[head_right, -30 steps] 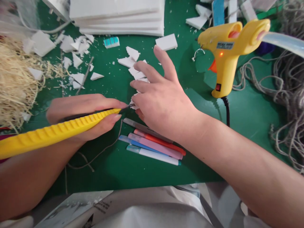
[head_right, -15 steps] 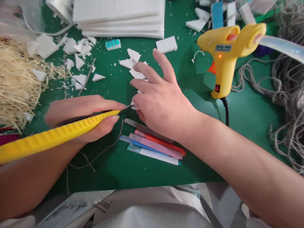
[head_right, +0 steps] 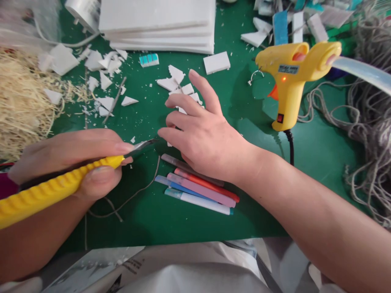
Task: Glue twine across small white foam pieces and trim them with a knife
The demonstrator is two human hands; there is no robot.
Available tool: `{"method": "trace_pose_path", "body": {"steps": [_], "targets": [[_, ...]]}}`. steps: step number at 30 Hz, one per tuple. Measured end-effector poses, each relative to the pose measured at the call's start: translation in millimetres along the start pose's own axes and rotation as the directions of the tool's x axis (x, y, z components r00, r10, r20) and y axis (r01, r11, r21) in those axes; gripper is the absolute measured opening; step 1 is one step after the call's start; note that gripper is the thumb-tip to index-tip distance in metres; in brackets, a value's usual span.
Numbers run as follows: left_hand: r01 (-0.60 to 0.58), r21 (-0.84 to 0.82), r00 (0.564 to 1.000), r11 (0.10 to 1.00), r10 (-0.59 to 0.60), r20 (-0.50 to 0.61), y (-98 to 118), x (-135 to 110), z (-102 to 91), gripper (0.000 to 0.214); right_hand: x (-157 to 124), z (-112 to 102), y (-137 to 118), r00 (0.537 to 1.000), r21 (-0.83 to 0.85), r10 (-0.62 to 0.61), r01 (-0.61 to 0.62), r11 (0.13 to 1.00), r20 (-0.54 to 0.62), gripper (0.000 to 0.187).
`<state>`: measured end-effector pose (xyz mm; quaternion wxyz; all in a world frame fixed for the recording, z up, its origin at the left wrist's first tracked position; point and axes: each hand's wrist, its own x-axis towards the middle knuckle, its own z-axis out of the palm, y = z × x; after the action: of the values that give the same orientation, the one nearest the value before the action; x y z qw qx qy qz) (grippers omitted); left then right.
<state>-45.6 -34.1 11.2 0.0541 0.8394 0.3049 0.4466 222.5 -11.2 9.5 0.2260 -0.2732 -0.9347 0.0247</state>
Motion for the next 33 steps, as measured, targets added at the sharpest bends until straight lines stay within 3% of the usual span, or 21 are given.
{"method": "trace_pose_path", "body": {"steps": [6,11,15,19,33], "targets": [[0.023,-0.064,1.0,0.998,-0.021,0.022,0.3,-0.3,4.5,0.018,-1.7,2.4,0.2,0.999,0.075,0.03,-0.032,0.997,0.024,0.058],[0.031,-0.018,0.998,0.999,-0.03,0.05,0.4,1.1,8.1,0.021,-3.9,3.7,2.6,0.999,0.103,0.047,-0.047,0.994,0.007,0.06],[0.054,0.077,0.976,0.996,-0.069,0.207,3.1,6.9,1.1,0.032,-4.7,4.0,4.5,0.997,0.117,0.071,-0.072,0.99,0.01,0.054],[0.061,0.067,0.934,0.996,-0.081,0.347,6.1,14.3,-2.5,0.025,-3.7,3.9,4.4,0.996,0.096,0.081,-0.083,0.992,0.027,0.053],[0.12,-0.095,0.936,0.988,-0.081,0.341,5.0,18.7,7.0,0.013,1.3,-2.1,2.4,0.996,0.089,0.053,-0.059,0.994,0.072,0.049]]}}
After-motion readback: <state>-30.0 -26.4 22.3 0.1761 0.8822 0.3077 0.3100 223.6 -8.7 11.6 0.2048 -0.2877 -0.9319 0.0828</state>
